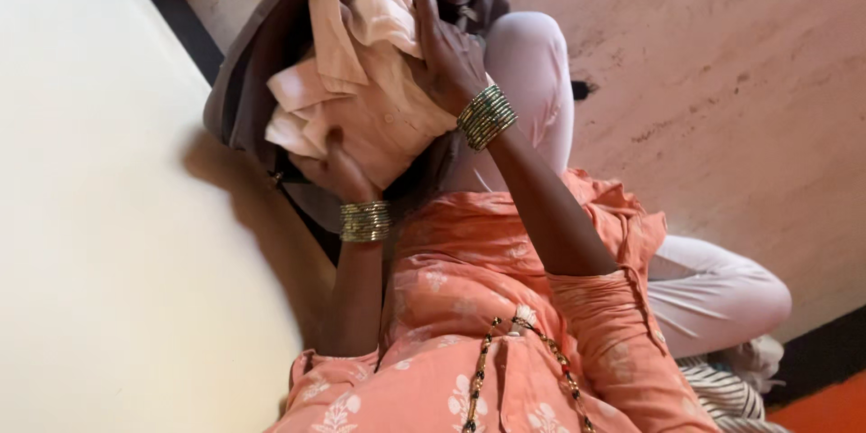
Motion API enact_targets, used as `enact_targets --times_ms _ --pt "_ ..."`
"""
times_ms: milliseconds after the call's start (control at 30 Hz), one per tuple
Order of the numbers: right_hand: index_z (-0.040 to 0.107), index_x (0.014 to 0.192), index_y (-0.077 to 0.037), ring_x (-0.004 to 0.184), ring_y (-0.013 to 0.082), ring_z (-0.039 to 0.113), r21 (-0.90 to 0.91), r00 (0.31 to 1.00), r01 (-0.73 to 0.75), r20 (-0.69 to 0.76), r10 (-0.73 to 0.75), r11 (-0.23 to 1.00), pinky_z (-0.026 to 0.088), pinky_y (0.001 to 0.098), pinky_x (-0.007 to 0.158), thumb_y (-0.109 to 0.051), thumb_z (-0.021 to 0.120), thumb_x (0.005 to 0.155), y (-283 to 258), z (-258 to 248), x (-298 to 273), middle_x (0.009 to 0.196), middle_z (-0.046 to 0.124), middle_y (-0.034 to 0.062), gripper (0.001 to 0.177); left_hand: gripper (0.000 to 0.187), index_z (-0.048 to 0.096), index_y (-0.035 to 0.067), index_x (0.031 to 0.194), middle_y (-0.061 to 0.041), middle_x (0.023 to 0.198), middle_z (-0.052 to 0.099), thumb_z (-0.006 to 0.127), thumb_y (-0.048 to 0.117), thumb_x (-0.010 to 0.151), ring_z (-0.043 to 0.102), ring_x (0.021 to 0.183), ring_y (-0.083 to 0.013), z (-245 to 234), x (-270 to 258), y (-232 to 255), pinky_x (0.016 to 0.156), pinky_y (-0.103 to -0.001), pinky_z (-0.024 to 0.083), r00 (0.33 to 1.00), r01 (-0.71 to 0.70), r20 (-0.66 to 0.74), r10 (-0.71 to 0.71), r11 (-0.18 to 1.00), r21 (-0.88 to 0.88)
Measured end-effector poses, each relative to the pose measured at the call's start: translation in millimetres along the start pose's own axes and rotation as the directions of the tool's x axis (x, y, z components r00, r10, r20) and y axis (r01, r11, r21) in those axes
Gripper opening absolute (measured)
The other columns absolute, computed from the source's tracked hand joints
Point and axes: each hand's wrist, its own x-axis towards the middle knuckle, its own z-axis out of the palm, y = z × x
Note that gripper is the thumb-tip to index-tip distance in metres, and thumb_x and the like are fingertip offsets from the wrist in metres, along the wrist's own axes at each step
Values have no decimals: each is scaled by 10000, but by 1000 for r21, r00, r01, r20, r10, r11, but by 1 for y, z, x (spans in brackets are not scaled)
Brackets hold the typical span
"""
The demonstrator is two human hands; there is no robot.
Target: The person folds a light-colored cloth by hand, spreading it out on the floor, smoothing it with their palms, and folding it into a rectangle before placing it inside a backpack.
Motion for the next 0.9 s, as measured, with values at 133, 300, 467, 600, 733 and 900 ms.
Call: enact_targets --times_ms 133,300,467,600,733,900 --pt "287 1447 -69 986 451 643 -118 990 -42 128 57 992 496 572 743 -244 756 869 16 29 18 1073 698 183 765 587 459 -70 1377 -162 1321 591 707 -22 847 599 1140 -253 -26 26 -48 1033 -372 478 1000 13 -24 -7 961 278" --pt "352 1408 -63 1037 433 633 -127 981 -87 159 107 988 500 555 804 -230 746 891 39 48 41 1124 680 182 672 418 564 -90 1201 -150 1156 690 646 -16 798 665 1011 -247 -58 62 -105 980 -376 539 994 -109 21 109 914 391" --pt "433 1360 -54 1101 412 620 -190 984 -147 75 164 971 505 533 880 -212 733 918 34 64 31 1189 657 180 557 290 522 -151 949 -122 844 606 751 -10 842 524 703 -253 -63 79 -145 643 -429 423 947 315 -108 -302 940 133" --pt "498 1321 -48 1152 394 610 -275 989 -145 -51 136 951 509 516 941 -197 723 940 28 65 24 1240 639 179 468 339 622 -115 1016 -129 917 695 759 102 795 622 753 -237 -52 65 -113 670 -423 532 990 143 -43 -138 897 418" --pt "563 1282 -41 1203 377 599 -327 982 -70 -190 7 942 513 498 1002 -183 714 962 18 61 14 1292 621 178 382 603 527 -149 1215 -292 1185 603 787 257 852 617 1086 -384 -36 41 -87 930 -502 515 991 -106 49 125 502 859" --pt "637 1205 -44 1314 329 553 -260 938 193 -235 -256 946 483 463 1116 -152 670 1016 -12 66 7 1390 590 148 221 743 371 -211 1479 -427 1499 323 678 250 983 347 1347 -558 -23 20 -85 1128 -621 258 904 -347 297 308 124 930"
